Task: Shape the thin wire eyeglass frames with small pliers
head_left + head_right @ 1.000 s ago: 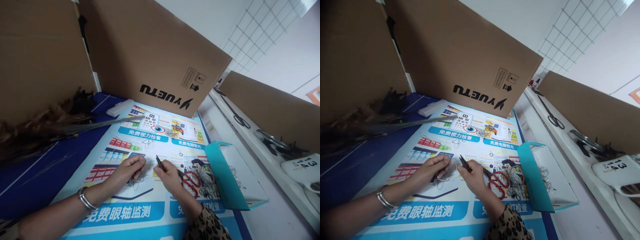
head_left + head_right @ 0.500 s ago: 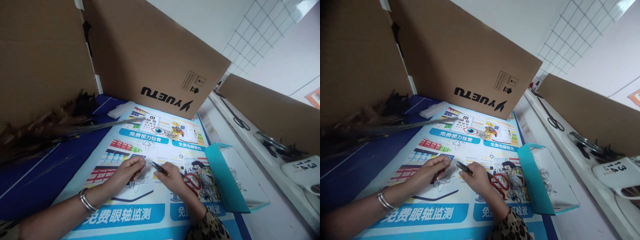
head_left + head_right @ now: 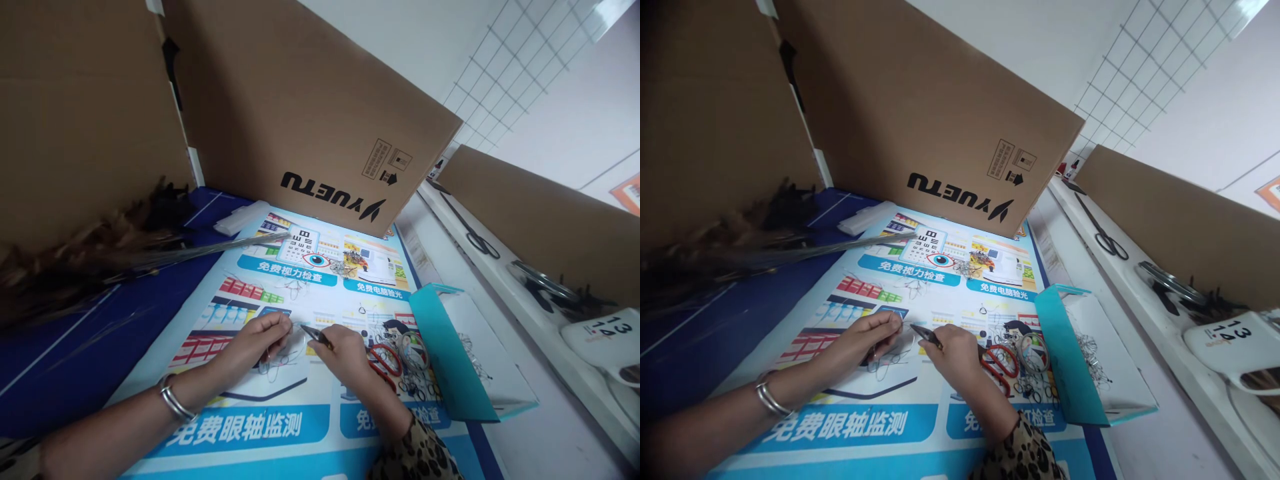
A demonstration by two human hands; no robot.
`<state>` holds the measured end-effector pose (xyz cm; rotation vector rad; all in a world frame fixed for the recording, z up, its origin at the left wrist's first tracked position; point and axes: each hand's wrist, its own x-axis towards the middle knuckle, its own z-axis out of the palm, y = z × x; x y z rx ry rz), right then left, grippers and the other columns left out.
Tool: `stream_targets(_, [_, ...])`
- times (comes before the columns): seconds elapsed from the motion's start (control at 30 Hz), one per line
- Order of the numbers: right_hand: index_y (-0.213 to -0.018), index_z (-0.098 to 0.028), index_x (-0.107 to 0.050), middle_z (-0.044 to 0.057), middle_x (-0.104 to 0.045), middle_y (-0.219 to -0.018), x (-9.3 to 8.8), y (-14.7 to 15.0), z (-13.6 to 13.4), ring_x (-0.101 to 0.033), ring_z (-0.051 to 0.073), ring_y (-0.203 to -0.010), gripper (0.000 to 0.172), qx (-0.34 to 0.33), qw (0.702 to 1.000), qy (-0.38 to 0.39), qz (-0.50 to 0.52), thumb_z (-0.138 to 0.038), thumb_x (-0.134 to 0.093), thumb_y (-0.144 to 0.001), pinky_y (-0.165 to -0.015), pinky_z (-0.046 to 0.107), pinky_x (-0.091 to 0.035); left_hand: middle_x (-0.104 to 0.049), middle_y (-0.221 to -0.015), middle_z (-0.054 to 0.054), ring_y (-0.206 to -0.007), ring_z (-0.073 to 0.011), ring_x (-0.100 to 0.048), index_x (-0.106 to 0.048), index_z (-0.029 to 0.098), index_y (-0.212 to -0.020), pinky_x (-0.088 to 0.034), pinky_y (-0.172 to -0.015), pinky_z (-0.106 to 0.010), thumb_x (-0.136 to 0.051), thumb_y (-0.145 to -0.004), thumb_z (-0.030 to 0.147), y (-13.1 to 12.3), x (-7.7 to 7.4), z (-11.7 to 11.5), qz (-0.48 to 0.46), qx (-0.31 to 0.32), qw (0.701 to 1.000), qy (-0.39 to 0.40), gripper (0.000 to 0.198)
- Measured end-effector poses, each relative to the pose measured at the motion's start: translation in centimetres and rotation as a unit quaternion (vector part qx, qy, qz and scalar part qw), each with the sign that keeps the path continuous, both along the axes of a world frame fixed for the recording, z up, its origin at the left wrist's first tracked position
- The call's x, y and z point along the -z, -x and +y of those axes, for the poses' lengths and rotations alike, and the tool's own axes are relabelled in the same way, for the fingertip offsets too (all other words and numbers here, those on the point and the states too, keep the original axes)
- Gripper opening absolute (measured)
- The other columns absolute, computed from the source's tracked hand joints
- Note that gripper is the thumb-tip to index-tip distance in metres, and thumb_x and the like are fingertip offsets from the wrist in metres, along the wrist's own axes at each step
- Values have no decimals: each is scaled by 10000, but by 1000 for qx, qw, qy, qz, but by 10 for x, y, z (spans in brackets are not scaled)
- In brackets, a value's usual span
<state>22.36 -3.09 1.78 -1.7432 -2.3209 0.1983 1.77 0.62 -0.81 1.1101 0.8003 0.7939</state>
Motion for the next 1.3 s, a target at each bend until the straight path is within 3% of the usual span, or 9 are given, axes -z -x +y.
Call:
stream_targets(0.13, [-784, -196, -596, 21, -637, -783, -2, 2, -3, -566, 149, -745, 281, 11, 999, -29, -27, -449, -511, -873, -622, 230, -307, -468, -512, 49, -387, -71, -363, -525, 170, -714, -247, -383, -189, -504, -859, 454, 0, -3, -1, -3, 0, 1000, 16, 319])
stream_targets(0.43, [-801, -198, -604, 24, -648, -797, -6, 3, -4, -581, 151, -748, 288, 19, 999, -8, -38, -461, -507, -872, -614, 227, -315, -466, -514, 74, -364, -58, -337, -523, 191, -854, -238, -354, -157, -515, -851, 352, 1, -9, -1, -1, 25, 1000, 19, 161])
stream_targets(0.67, [-790, -201, -600, 22, -648, -784, -8, 5, -5, -576, 154, -732, 298, 20, 998, -13, -54, -468, -500, -875, -597, 232, -297, -410, -478, 92, -355, -50, -286, -547, 180, -866, -206, -348, -155, -552, -833, 362, 1, -8, 0, 29, 22, 999, 26, 185])
stream_targets(1.03, [-763, -210, -593, 8, -645, -758, -17, 6, -7, -571, 146, -696, 277, 19, 997, 5, -70, -462, -530, -859, -559, 240, -269, -437, -498, 60, -343, -37, -308, -459, 175, -633, -184, -367, -188, -540, -840, 347, -4, -17, -13, -107, 35, 975, 191, 281])
stream_targets(1.17, [-758, -209, -593, 7, -644, -752, -17, 5, -6, -571, 143, -690, 290, 25, 997, 13, -66, -476, -533, -855, -557, 241, -260, -441, -477, 65, -331, -35, -301, -456, 179, -648, -185, -363, -184, -538, -848, 360, -5, -14, -15, -111, 24, 977, 180, 282])
stream_targets(1.3, [-764, -209, -593, 11, -647, -771, -19, 5, -7, -576, 147, -712, 293, 22, 997, 12, -68, -473, -516, -867, -565, 241, -263, -448, -468, 80, -321, -32, -292, -497, 194, -783, -183, -362, -176, -541, -853, 365, -5, -15, -16, -109, 19, 979, 174, 190])
